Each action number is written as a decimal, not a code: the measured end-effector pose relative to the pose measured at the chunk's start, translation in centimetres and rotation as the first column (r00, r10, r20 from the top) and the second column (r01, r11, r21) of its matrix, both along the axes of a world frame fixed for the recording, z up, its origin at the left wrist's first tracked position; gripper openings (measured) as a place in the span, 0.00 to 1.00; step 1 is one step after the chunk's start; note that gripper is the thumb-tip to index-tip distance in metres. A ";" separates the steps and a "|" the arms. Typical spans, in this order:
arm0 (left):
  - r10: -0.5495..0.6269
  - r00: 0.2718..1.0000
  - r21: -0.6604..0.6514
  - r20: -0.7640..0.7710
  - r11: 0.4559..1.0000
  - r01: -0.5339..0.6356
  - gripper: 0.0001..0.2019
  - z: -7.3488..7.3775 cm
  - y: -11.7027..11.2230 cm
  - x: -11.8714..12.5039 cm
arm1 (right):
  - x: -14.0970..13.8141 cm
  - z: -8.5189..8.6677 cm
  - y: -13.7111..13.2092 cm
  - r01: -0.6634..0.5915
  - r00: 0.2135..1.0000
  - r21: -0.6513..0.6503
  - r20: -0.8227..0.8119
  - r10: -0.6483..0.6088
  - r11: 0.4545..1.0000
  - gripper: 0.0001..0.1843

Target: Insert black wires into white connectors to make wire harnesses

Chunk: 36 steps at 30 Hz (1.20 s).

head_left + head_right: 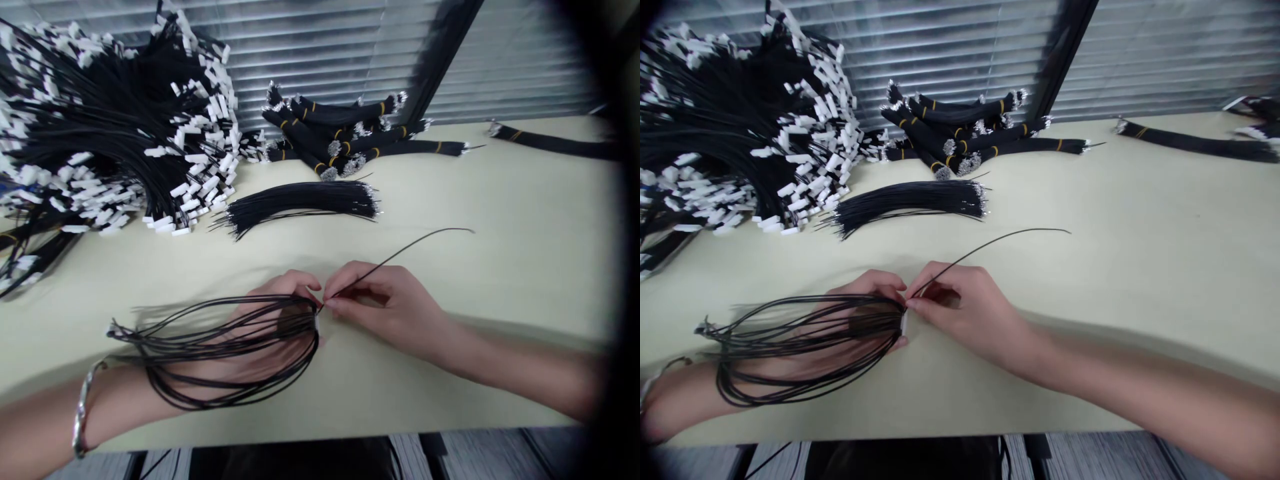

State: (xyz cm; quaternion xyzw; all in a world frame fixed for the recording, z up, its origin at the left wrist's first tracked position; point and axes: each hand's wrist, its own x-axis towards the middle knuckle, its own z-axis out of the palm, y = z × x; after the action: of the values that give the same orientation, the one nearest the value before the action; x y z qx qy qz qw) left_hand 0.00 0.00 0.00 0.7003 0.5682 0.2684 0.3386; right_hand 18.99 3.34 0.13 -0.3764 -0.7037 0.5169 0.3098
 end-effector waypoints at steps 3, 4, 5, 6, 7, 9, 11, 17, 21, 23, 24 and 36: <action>-0.017 0.998 -0.008 0.061 1.000 0.018 0.24 0.0 0.1 -0.1 | -0.1 0.1 -0.1 -0.007 0.999 0.114 0.039 0.002 0.993 0.02; -0.014 0.997 -0.009 0.075 1.000 0.015 0.24 0.0 0.1 -0.2 | -0.1 0.2 -0.1 -0.007 0.998 0.147 0.056 -0.002 0.989 0.03; -0.012 0.996 -0.010 0.087 1.000 0.013 0.24 0.0 0.1 -0.1 | -0.1 0.2 -0.1 -0.009 0.997 0.173 0.076 -0.004 0.985 0.03; -0.010 0.995 -0.011 0.096 1.000 0.012 0.25 0.1 0.0 -0.1 | -0.2 0.2 -0.2 -0.013 0.995 0.194 0.096 -0.005 0.981 0.04; -0.008 0.995 -0.012 0.101 1.000 0.009 0.25 0.1 0.0 -0.1 | -0.2 0.2 -0.2 -0.017 0.993 0.209 0.114 -0.007 0.978 0.04; 0.001 0.995 -0.013 0.098 1.000 0.000 0.25 0.1 0.0 0.0 | -0.2 0.2 -0.2 -0.021 0.989 0.227 0.148 -0.013 0.974 0.03; 0.011 0.996 -0.015 0.086 1.000 -0.010 0.25 0.2 -0.1 0.0 | -0.2 0.1 -0.2 -0.025 0.983 0.245 0.181 -0.020 0.969 0.03; 0.030 0.998 -0.038 0.053 0.999 -0.028 0.26 0.2 -0.1 0.0 | -0.1 -0.4 -0.3 -0.030 0.972 0.379 0.225 -0.061 0.925 0.04; 0.030 0.999 -0.058 0.040 0.998 -0.028 0.26 0.3 0.0 0.0 | -0.1 -0.6 -0.3 -0.054 0.974 0.432 0.222 -0.049 0.900 0.06; 0.031 0.999 -0.063 0.041 0.998 -0.028 0.25 0.5 0.0 0.1 | -0.1 -0.6 -0.3 -0.066 0.974 0.447 0.224 -0.040 0.892 0.07; 0.031 0.999 -0.061 0.043 0.998 -0.028 0.25 0.5 0.0 0.1 | -0.2 -0.6 -0.3 -0.069 0.974 0.456 0.224 -0.039 0.887 0.07; 0.026 0.998 -0.044 0.064 0.999 -0.023 0.25 0.5 0.1 0.1 | -0.1 -0.4 -0.4 -0.103 0.968 0.508 0.250 -0.031 0.855 0.04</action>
State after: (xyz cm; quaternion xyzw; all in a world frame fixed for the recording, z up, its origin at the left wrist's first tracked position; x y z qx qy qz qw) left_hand 0.10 0.06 0.50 0.6768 0.5711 0.2827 0.3686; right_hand 18.90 2.90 -0.25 -0.3279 -0.8566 0.2634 0.2989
